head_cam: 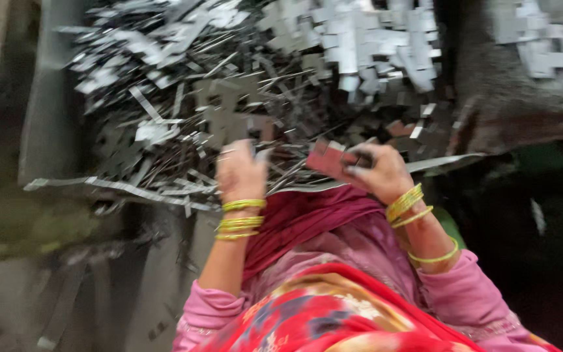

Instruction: The person repeatedly picks up small metal brackets from a large bin, separates them by hand, and places them into a pile. The hands move quickly through the pile, handling multiple pieces at a time.

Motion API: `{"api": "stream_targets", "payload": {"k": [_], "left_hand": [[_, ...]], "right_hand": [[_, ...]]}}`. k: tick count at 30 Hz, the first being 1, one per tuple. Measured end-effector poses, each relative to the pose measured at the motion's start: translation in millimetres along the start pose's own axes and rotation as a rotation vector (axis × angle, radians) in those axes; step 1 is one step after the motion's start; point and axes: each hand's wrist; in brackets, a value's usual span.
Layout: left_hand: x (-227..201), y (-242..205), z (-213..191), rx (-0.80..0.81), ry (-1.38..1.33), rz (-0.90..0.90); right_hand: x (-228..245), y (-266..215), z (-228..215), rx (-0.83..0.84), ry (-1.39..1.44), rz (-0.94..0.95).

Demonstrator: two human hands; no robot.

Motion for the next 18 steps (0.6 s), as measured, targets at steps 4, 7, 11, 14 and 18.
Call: {"api": "stream_targets", "payload": {"k": [4, 7, 11, 14, 18], "left_hand": [[18, 8, 20, -0.191, 0.158, -0.077], [20, 14, 18, -0.152, 0.066, -0.095], [6, 20, -7, -0.01, -0.039, -0.224], [7, 22, -34, 0.047, -0.115, -0.419], [7, 32, -53, 0.053, -0.439, -0.322]], "right_hand": [[-78, 27, -65, -0.461, -0.019, -0.107], [-157, 76, -132, -0.814, 0.051, -0.055], [-250, 153, -242, -1.155, -0.003, -0.039], [-289, 190, -320, -1.298, -0.206, 0.106], [-300, 228, -373, -1.133, -0.38, 0.469]]}}
Point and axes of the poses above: each hand's wrist, its own y-axis towards the middle knuckle, its own z-axis out of the palm, x = y × z, and after that the axes turned 10 degrees about x, right-handed
